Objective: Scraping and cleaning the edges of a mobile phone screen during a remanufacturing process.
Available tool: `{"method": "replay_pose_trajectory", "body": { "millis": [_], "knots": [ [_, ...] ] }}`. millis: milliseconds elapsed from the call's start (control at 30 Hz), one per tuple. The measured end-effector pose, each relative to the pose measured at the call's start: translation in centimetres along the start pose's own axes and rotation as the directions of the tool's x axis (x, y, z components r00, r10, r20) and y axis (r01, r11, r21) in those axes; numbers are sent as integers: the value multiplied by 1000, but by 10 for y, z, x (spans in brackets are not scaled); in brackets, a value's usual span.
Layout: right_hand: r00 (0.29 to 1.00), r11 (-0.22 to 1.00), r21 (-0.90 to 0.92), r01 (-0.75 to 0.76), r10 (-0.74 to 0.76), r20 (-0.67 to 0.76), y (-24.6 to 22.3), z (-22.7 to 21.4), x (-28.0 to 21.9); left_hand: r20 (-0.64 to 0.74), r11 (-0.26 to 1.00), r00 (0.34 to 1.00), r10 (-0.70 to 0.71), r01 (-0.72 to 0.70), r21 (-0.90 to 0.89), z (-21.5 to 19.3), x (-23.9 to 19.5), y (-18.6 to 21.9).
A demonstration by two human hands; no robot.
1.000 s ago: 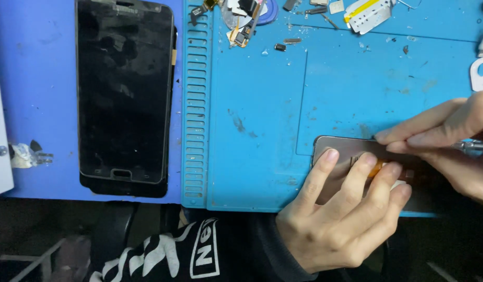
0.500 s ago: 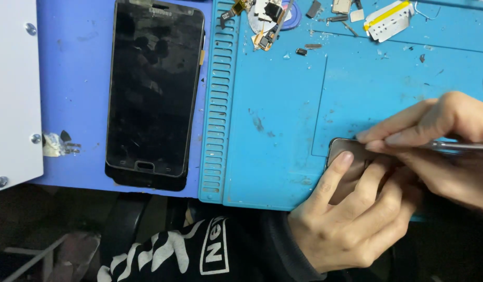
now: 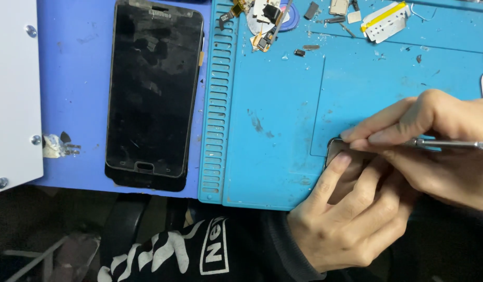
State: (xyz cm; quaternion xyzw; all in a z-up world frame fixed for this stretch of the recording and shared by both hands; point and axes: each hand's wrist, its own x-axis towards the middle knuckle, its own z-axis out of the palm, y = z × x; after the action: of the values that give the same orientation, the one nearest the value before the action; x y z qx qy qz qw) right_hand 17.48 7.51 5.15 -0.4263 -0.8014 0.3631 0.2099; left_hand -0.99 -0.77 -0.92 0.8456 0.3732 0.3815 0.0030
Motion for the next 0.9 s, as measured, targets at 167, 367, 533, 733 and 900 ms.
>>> {"method": "replay_pose_trajectory", "body": {
  "millis": [167,367,533,733,900],
  "knots": [
    [983,991,63,-114,122,-135,14,10,-17,-5,1000,1000,-20,20,-2,4,-5,3],
    [996,998,-2,-68,68,-49,19,4,-23,1,1000,1000,-20,20,-17,5,-8,5],
    [999,998,55,27,-25,-38,8,2,-5,-6,1000,1000,-6,6,0,2,-2,2],
    [980,987,89,-137,148,-133,14,6,-23,-29,999,999,-32,32,-1,3,-7,4],
    [996,998,-43,-46,43,-82,10,-5,-18,-118,997,990,75,-72,29,2,15,-8]
  ]
}}
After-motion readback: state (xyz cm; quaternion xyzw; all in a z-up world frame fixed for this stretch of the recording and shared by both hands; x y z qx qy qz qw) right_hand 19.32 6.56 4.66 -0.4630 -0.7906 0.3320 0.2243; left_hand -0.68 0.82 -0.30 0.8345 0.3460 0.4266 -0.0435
